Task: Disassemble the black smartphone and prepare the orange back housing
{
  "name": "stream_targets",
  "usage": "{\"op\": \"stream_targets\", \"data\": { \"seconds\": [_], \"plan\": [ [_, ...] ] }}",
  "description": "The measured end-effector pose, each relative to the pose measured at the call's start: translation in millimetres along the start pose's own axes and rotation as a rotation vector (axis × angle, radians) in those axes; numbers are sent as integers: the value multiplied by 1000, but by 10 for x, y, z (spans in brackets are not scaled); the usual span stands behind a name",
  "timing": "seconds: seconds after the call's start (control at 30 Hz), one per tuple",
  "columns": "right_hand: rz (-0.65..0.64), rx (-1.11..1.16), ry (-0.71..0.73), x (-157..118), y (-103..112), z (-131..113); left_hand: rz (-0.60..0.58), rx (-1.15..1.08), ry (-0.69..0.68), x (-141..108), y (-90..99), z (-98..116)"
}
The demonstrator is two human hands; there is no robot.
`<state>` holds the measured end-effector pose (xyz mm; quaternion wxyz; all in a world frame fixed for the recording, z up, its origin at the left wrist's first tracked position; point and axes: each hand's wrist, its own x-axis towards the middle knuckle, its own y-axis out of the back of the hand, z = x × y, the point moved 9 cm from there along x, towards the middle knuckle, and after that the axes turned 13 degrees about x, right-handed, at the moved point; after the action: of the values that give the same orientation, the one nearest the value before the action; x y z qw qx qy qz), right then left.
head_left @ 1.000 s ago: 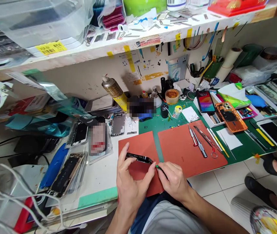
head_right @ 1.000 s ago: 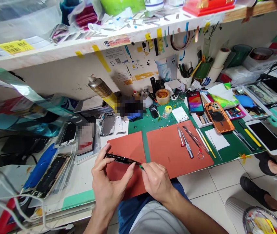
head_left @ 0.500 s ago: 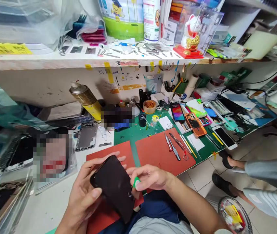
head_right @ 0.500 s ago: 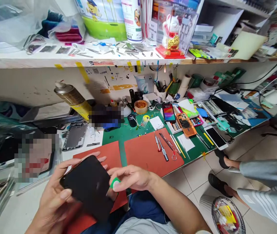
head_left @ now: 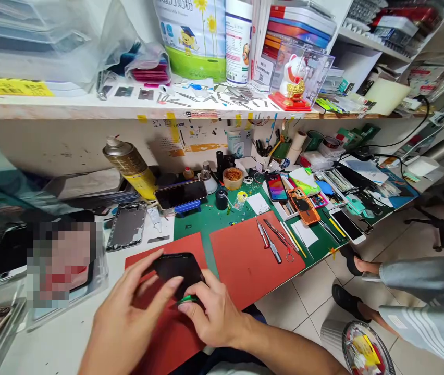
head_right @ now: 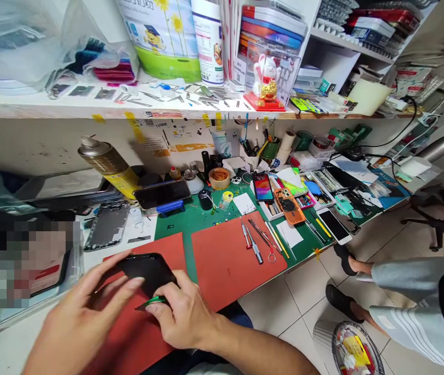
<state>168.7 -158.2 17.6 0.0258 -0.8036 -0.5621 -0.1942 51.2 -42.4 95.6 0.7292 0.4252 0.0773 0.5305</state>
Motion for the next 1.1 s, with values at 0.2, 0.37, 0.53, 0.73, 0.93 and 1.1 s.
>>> {"op": "stream_targets", "data": {
  "seconds": [0.2, 0.37, 0.53, 0.73, 0.93, 1.1],
  "plan": [
    [-11, -172, 239, -113, -80, -249, 190, 239, -157, -331, 0, 393],
    [-85, -128, 253, -249, 72, -436, 222, 179, -246, -406, 68, 439],
    [87, -82, 184, -411, 451, -538, 127, 77, -232, -426, 119, 294],
    [241, -7, 245, -312, 551, -822, 79, 14, -191, -448, 149, 144],
    [275, -47, 329, -124, 396, -1025, 74, -14, -199, -471, 146, 116],
    [262, -60, 357, -37, 343, -1103, 43, -32, -212, -470, 142, 152]
  ]
}}
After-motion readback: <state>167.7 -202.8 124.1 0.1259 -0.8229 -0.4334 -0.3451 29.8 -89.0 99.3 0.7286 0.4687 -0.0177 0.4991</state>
